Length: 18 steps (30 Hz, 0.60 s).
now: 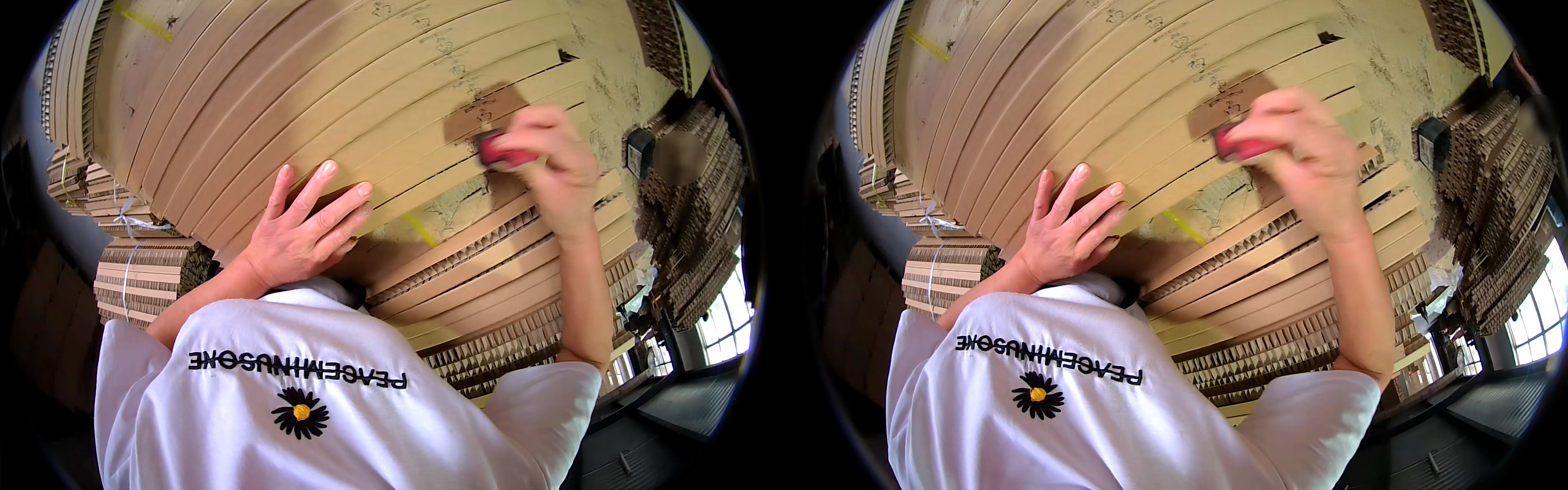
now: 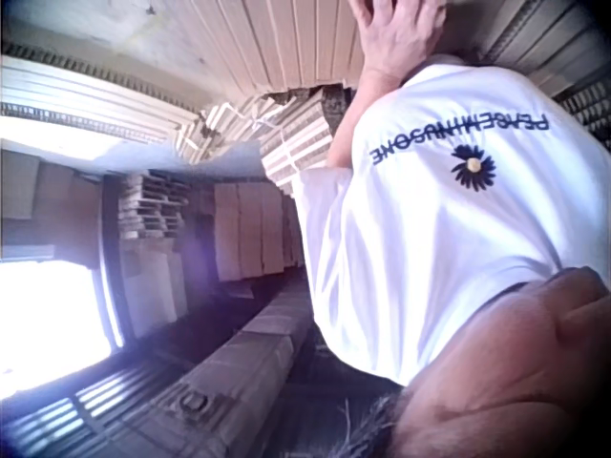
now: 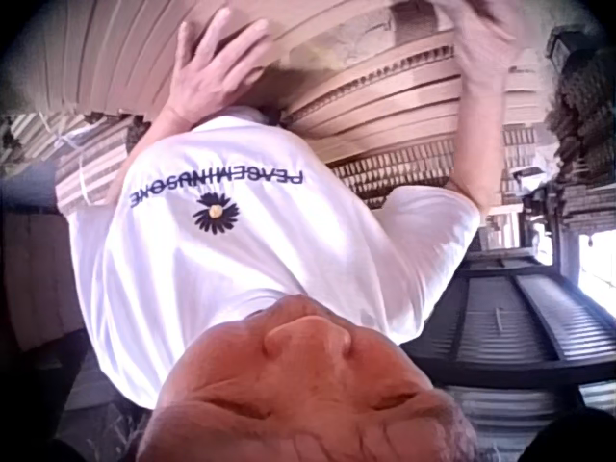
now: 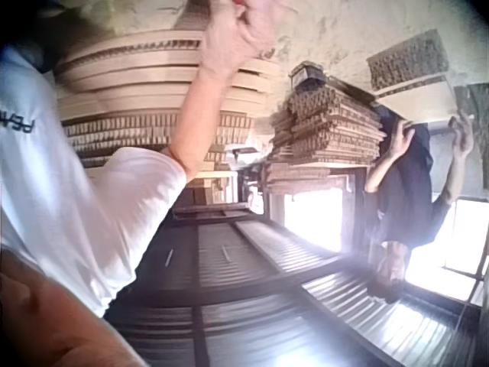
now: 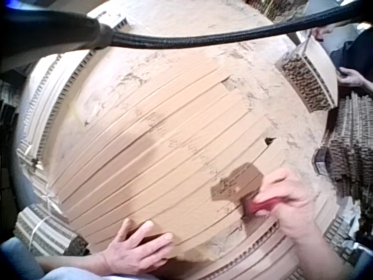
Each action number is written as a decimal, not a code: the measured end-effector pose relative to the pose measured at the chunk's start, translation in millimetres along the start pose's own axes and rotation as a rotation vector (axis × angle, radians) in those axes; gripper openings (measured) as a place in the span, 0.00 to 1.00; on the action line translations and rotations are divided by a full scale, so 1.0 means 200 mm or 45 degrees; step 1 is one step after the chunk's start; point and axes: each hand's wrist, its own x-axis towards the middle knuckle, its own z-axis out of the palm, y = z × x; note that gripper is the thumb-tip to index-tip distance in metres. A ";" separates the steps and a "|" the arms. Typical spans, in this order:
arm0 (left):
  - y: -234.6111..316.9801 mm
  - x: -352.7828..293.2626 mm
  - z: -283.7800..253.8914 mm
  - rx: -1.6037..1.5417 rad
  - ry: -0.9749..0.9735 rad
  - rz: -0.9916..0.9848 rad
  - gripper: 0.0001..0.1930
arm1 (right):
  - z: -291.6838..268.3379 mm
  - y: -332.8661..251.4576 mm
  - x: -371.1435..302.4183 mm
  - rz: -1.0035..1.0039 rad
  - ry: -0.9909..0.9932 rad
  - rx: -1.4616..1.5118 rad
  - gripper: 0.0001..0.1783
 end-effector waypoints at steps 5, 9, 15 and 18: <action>0.00 0.00 0.00 -0.002 -0.018 0.008 0.27 | -0.14 -0.01 -0.07 0.071 0.155 0.154 0.15; 0.00 0.00 0.00 -0.009 -0.014 0.011 0.26 | -0.08 -0.02 -0.11 0.011 -0.106 -0.089 0.16; 0.00 -0.01 -0.01 -0.009 -0.028 0.007 0.26 | -0.06 0.00 -0.07 -0.171 -0.166 -0.326 0.18; 0.00 0.00 -0.01 -0.001 -0.030 -0.020 0.22 | -0.06 0.02 -0.07 -0.229 -0.213 -0.383 0.17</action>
